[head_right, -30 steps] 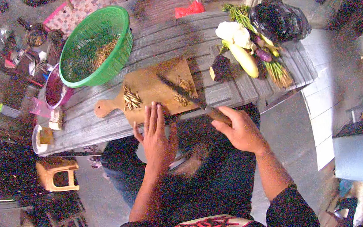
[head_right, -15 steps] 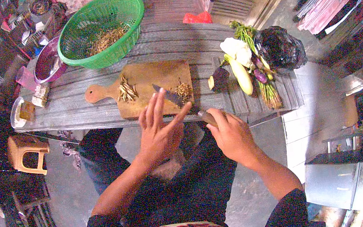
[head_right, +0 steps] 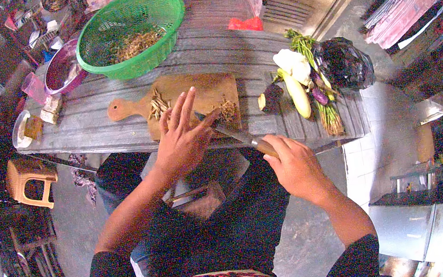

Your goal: The person chops ginger root on a wooden cutting board using a knife, preparing pieces and setting them on the board.

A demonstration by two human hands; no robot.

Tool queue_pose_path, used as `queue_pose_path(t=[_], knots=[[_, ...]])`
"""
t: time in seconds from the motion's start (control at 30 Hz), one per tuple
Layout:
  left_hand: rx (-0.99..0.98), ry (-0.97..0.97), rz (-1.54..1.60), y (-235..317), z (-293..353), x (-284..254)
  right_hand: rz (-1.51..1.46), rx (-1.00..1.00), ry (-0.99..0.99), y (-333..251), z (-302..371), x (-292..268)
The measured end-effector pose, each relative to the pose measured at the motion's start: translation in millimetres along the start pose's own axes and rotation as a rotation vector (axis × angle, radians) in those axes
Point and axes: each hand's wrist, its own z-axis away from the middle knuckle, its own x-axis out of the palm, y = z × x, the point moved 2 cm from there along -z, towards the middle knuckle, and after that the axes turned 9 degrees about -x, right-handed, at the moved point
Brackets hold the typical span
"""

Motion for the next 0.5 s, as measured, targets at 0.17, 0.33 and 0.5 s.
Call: queue_pose_path(t=[0.17, 0.33, 0.5], knots=[[0.025, 0.008, -0.016, -13.7, -7.1, -4.9, -0.13, -0.007, 0.022, 20.4, 12.0, 8.4], [0.041, 0.021, 0.047, -29.3, -12.0, -11.8, -0.385, 0.143, 0.035, 59.4, 21.5, 27.0], [0.101, 0.045, 0.119, -51.6, -19.1, -13.5, -0.424, 0.092, -0.031, 82.5, 10.7, 28.1]])
